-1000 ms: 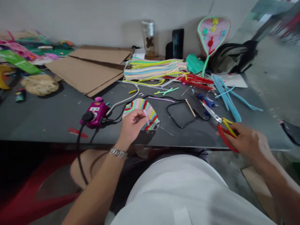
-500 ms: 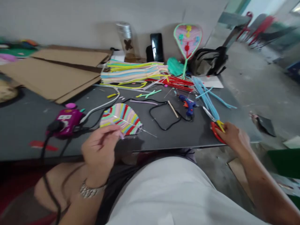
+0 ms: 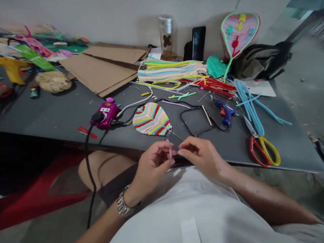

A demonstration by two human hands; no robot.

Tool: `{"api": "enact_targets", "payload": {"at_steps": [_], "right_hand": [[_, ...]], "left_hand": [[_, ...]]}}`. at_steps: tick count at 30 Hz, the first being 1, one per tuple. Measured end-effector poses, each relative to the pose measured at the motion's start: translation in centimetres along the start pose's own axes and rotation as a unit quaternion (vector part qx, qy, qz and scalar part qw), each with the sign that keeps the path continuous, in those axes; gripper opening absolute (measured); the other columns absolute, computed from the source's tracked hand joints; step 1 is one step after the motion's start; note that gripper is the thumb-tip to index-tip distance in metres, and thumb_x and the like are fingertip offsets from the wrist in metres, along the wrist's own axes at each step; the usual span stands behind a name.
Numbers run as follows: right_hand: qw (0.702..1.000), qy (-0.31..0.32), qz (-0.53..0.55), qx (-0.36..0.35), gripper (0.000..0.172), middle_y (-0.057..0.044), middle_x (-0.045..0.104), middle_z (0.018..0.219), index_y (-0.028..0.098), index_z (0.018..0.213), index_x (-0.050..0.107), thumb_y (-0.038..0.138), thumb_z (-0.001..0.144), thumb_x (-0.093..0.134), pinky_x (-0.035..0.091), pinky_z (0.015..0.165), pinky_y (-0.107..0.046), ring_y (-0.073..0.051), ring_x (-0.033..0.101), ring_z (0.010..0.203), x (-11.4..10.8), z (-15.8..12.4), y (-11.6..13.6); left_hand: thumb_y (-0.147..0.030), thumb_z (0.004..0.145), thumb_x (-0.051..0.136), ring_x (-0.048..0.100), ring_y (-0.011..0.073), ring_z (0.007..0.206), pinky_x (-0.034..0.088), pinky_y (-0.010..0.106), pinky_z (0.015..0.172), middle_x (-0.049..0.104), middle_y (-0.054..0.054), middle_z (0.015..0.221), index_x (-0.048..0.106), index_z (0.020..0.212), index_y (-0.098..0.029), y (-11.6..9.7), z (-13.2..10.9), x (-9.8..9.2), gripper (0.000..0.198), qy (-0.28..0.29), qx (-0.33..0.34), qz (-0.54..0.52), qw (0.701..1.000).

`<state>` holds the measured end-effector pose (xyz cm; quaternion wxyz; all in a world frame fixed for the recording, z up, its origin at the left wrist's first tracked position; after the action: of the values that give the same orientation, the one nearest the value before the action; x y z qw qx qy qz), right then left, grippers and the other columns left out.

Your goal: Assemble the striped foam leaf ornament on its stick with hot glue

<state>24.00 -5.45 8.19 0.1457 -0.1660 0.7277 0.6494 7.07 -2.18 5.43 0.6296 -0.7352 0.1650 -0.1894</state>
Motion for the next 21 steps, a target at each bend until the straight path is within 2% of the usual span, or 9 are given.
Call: {"api": "enact_targets", "payload": {"at_steps": [2, 4, 8, 12, 15, 17, 19, 21], "right_hand": [[0.988, 0.056, 0.132, 0.049, 0.023, -0.002, 0.073, 0.078, 0.018, 0.088, 0.070, 0.041, 0.085, 0.072, 0.050, 0.064, -0.027, -0.015, 0.065, 0.070, 2.4, 1.2, -0.3], [0.971, 0.085, 0.211, 0.067, 0.028, -0.001, 0.070, 0.075, 0.017, 0.084, 0.070, 0.043, 0.078, 0.078, 0.052, 0.065, -0.027, -0.015, 0.065, 0.069, 3.4, 1.7, -0.7], [0.964, 0.088, 0.243, 0.057, 0.033, 0.000, 0.064, 0.074, 0.017, 0.074, 0.069, 0.046, 0.073, 0.085, 0.051, 0.063, -0.026, -0.013, 0.061, 0.067, 3.7, 1.9, -1.4], [0.966, 0.067, 0.239, 0.066, 0.027, 0.001, 0.065, 0.073, 0.019, 0.074, 0.064, 0.040, 0.077, 0.080, 0.050, 0.062, -0.025, -0.013, 0.061, 0.067, 3.1, 2.0, -1.8], [0.991, 0.021, 0.133, 0.007, 0.023, 0.001, 0.066, 0.074, 0.019, 0.076, 0.064, 0.038, 0.086, 0.072, 0.047, 0.063, -0.025, -0.013, 0.059, 0.068, 1.8, 2.6, -1.4], [0.996, -0.043, 0.000, -0.073, 0.024, -0.001, 0.065, 0.074, 0.019, 0.078, 0.065, 0.037, 0.094, 0.064, 0.044, 0.065, -0.026, -0.013, 0.057, 0.068, 0.7, 3.1, -0.7], [0.967, -0.103, -0.180, -0.151, 0.022, -0.005, 0.067, 0.082, 0.018, 0.083, 0.066, 0.031, 0.099, 0.058, 0.043, 0.070, -0.029, -0.016, 0.057, 0.075, 0.1, 3.5, 0.2], [0.912, -0.117, -0.350, -0.180, 0.017, -0.010, 0.068, 0.095, 0.016, 0.090, 0.068, 0.022, 0.099, 0.055, 0.041, 0.072, -0.031, -0.020, 0.058, 0.083, 0.5, 4.1, 0.4]], "left_hand": [[-0.020, 0.081, 0.076, 0.067, 0.0127, 0.075, 0.055, 0.023, 0.068, 0.070, 0.000, 0.085, 0.061, 0.099, -0.021, -0.2, -0.3, 0.1, 0.023, 0.004, 0.009, 0.017, 1.000], [-0.019, 0.085, 0.072, 0.067, 0.0114, 0.074, 0.053, 0.021, 0.066, 0.068, -0.002, 0.082, 0.055, 0.092, -0.021, -0.1, -0.6, 0.2, 0.018, 0.006, 0.010, 0.042, 0.999], [-0.018, 0.087, 0.069, 0.072, 0.0127, 0.078, 0.055, 0.021, 0.071, 0.071, -0.001, 0.084, 0.054, 0.090, -0.020, 0.5, -0.9, 0.2, 0.016, 0.025, 0.005, 0.056, 0.998], [-0.024, 0.090, 0.068, 0.075, 0.0158, 0.077, 0.056, 0.024, 0.072, 0.078, 0.001, 0.082, 0.064, 0.103, -0.019, 1.5, -0.8, -0.3, 0.015, 0.023, -0.022, 0.065, 0.997], [-0.029, 0.093, 0.065, 0.071, 0.0152, 0.070, 0.053, 0.023, 0.066, 0.077, 0.003, 0.078, 0.072, 0.091, -0.017, 1.7, -0.7, -1.2, 0.014, 0.014, -0.013, 0.116, 0.993], [-0.032, 0.094, 0.064, 0.069, 0.0151, 0.069, 0.052, 0.023, 0.065, 0.076, 0.003, 0.077, 0.072, 0.085, -0.017, 1.4, -0.8, -2.4, 0.019, -0.019, -0.004, 0.135, 0.991], [-0.035, 0.094, 0.065, 0.066, 0.0148, 0.069, 0.051, 0.023, 0.065, 0.074, 0.002, 0.076, 0.072, 0.086, -0.018, 0.8, -1.2, -4.2, 0.020, -0.082, 0.005, 0.147, 0.986], [-0.038, 0.092, 0.067, 0.062, 0.0140, 0.068, 0.049, 0.023, 0.064, 0.071, 0.001, 0.076, 0.071, 0.086, -0.018, 0.2, -1.7, -6.2, 0.021, -0.155, 0.011, 0.161, 0.975]]}}
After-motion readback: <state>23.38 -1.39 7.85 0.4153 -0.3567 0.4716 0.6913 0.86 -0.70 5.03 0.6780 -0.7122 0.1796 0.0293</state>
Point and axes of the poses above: each hand's wrist, its own z-axis towards the middle knuckle, its own x-axis out of the palm, y = z × x, the point moved 6 cm from there along z, towards the middle knuckle
